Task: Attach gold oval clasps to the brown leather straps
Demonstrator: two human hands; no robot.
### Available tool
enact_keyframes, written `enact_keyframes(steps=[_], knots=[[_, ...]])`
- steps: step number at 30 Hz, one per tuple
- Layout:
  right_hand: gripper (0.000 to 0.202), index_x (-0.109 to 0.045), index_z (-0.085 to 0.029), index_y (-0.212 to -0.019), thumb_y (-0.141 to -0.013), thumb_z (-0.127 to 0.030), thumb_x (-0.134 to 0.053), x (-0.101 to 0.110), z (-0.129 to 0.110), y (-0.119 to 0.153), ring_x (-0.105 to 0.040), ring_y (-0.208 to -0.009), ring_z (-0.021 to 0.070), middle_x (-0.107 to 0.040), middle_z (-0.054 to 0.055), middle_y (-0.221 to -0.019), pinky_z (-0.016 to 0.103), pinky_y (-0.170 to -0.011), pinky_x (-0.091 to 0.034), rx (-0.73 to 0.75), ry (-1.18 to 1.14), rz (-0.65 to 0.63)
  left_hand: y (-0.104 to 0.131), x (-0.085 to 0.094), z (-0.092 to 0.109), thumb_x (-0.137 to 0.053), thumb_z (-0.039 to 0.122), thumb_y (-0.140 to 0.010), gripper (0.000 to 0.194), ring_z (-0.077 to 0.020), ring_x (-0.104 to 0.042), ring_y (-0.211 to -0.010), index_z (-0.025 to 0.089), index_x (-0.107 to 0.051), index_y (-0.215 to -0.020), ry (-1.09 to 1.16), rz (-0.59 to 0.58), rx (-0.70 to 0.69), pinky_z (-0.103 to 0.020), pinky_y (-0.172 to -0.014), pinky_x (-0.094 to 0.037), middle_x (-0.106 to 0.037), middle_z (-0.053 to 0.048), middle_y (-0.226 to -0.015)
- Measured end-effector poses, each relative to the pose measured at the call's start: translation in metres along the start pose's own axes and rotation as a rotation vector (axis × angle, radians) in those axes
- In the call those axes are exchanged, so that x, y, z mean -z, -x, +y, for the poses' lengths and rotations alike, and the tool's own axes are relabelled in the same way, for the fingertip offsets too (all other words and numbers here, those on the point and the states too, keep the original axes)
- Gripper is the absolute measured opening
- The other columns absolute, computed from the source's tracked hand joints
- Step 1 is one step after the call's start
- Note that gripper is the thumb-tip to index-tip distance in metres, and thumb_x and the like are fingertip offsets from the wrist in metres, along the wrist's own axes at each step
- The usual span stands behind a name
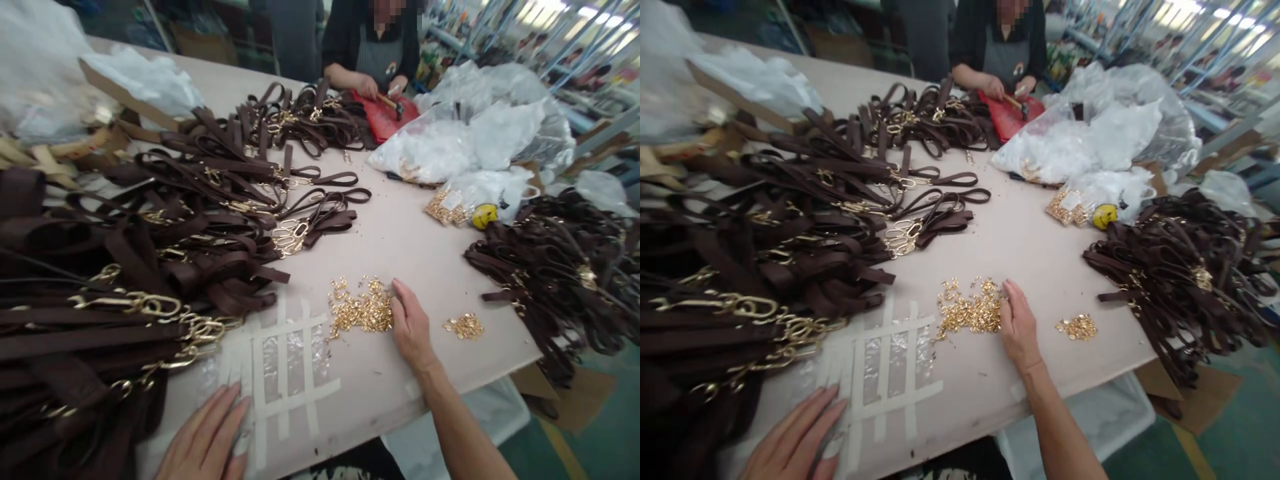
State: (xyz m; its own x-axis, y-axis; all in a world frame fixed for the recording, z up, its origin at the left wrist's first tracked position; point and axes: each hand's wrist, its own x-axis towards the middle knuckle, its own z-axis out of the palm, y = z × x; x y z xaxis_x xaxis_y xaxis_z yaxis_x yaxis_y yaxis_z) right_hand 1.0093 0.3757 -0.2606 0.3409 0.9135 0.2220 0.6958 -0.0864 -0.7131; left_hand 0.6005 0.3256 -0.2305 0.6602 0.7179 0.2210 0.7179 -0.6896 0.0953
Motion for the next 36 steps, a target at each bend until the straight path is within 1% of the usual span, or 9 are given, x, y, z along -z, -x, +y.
enact_keyframes(steps=[3,7,11,17,21,24,27,32,36], knots=[[0.049,-0.053,-0.017,-0.138,-0.094,-0.039,-0.049,-0.006,-0.007,-0.014,-0.049,-0.134,0.0242,-0.055,0.012,-0.143,0.047,-0.117,-0.036,0.036,-0.037,-0.088,-0.008,0.009,0.013,-0.054,0.018,-0.083,0.05,-0.033,-0.051,-0.127,0.01,-0.054,-0.132,-0.035,-0.005,0.047,-0.045,-0.11,-0.038,-0.057,-0.016,-0.138],[0.045,-0.064,-0.019,-0.127,-0.096,-0.045,-0.044,-0.017,-0.016,-0.02,-0.056,-0.127,0.0225,-0.065,0.01,-0.132,0.044,-0.115,-0.039,0.071,-0.108,-0.121,-0.012,0.012,0.023,-0.051,0.012,-0.084,0.045,-0.0326,-0.049,-0.129,0.009,-0.056,-0.128,-0.034,0.021,0.095,-0.048,-0.105,-0.046,-0.057,-0.017,-0.138],[0.047,-0.07,-0.018,-0.116,-0.098,-0.049,-0.04,-0.032,-0.031,-0.013,-0.063,-0.117,0.0224,-0.071,0.01,-0.121,0.042,-0.109,-0.045,0.096,-0.163,-0.083,-0.012,0.009,0.028,-0.051,0.012,-0.085,0.041,-0.0321,-0.052,-0.127,0.01,-0.059,-0.124,-0.036,0.072,0.134,-0.049,-0.105,-0.048,-0.06,-0.016,-0.135],[0.048,-0.072,-0.019,-0.111,-0.098,-0.051,-0.039,-0.049,-0.054,0.001,-0.064,-0.115,0.0233,-0.073,0.009,-0.118,0.041,-0.107,-0.046,0.173,-0.185,-0.088,-0.014,0.01,0.034,-0.053,0.011,-0.082,0.036,-0.0315,-0.056,-0.122,0.01,-0.064,-0.117,-0.008,0.156,0.163,-0.049,-0.106,-0.049,-0.064,-0.016,-0.128],[0.047,-0.071,-0.019,-0.112,-0.097,-0.05,-0.039,-0.054,-0.066,0.014,-0.064,-0.116,0.0241,-0.072,0.01,-0.119,0.042,-0.108,-0.045,0.246,-0.17,-0.11,-0.013,0.009,0.035,-0.055,0.011,-0.082,0.034,-0.0317,-0.058,-0.12,0.01,-0.064,-0.115,-0.007,0.188,0.179,-0.049,-0.106,-0.049,-0.066,-0.016,-0.125],[0.044,-0.071,-0.022,-0.112,-0.097,-0.049,-0.04,-0.052,-0.069,0.018,-0.063,-0.117,0.0224,-0.071,0.008,-0.12,0.04,-0.11,-0.044,0.323,-0.152,-0.157,-0.012,0.007,0.035,-0.055,0.012,-0.081,0.033,-0.0305,-0.059,-0.119,0.013,-0.065,-0.113,-0.024,0.219,0.179,-0.048,-0.105,-0.05,-0.067,-0.015,-0.124],[0.044,-0.069,-0.021,-0.116,-0.097,-0.048,-0.04,-0.046,-0.059,0.006,-0.06,-0.121,0.0219,-0.069,0.008,-0.125,0.042,-0.112,-0.041,0.349,-0.121,-0.181,-0.012,0.005,0.033,-0.055,0.012,-0.081,0.034,-0.0299,-0.06,-0.118,0.014,-0.065,-0.113,-0.066,0.243,0.166,-0.048,-0.104,-0.051,-0.067,-0.014,-0.123],[0.045,-0.062,-0.017,-0.125,-0.095,-0.049,-0.052,-0.046,-0.038,-0.04,-0.047,-0.136,0.029,-0.058,0.014,-0.138,0.059,-0.118,-0.025,0.278,-0.067,-0.181,-0.011,0.005,0.032,-0.055,0.013,-0.082,0.033,-0.0301,-0.061,-0.116,0.012,-0.065,-0.113,-0.092,0.247,0.154,-0.048,-0.103,-0.052,-0.068,-0.015,-0.122],[0.044,-0.062,-0.017,-0.124,-0.095,-0.049,-0.054,-0.06,-0.044,-0.05,-0.051,-0.132,0.0271,-0.06,0.012,-0.136,0.057,-0.115,-0.032,0.318,-0.085,-0.292,-0.01,0.004,0.03,-0.054,0.014,-0.083,0.034,-0.0297,-0.061,-0.117,0.013,-0.064,-0.115,-0.099,0.241,0.142,-0.047,-0.103,-0.052,-0.068,-0.014,-0.123]])
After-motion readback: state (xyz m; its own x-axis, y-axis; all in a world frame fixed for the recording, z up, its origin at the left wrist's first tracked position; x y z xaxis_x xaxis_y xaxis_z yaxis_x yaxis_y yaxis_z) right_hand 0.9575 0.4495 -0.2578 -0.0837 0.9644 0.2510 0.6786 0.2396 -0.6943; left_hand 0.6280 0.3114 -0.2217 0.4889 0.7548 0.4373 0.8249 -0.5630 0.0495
